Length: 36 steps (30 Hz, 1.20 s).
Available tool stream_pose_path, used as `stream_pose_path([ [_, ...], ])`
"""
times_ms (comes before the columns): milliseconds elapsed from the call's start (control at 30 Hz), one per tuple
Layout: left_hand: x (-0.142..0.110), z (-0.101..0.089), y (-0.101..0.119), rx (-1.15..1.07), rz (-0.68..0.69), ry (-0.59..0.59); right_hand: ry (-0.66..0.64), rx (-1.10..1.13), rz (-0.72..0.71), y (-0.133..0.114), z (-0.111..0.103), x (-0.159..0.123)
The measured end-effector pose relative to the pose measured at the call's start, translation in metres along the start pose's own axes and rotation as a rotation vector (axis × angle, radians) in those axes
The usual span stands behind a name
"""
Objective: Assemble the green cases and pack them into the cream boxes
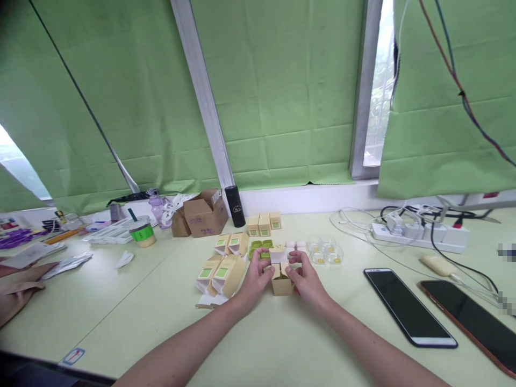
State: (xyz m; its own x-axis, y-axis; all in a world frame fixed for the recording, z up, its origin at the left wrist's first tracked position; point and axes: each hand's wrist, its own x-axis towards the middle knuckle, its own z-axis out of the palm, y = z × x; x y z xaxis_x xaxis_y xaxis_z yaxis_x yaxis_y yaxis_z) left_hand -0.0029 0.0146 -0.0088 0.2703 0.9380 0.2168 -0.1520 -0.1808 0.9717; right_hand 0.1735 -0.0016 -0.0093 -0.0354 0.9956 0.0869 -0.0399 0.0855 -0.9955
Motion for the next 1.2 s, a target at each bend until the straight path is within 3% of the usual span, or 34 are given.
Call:
stream_pose_path([
  [500, 0.002, -0.001, -0.005, 0.039, 0.043, -0.04, -0.02, -0.023, 0.0, 0.004, 0.0, 0.003],
  [867, 0.001, 0.002, 0.003, 0.107, 0.057, -0.026, -0.011, -0.035, -0.017, 0.01, -0.001, 0.006],
  [1000, 0.001, 0.002, 0.003, 0.11, 0.069, -0.034, 0.019, -0.064, -0.107, 0.013, -0.003, 0.006],
  [1200, 0.003, 0.0, 0.002, 0.129, 0.067, -0.02, 0.097, -0.163, -0.379, 0.004, -0.007, 0.0],
])
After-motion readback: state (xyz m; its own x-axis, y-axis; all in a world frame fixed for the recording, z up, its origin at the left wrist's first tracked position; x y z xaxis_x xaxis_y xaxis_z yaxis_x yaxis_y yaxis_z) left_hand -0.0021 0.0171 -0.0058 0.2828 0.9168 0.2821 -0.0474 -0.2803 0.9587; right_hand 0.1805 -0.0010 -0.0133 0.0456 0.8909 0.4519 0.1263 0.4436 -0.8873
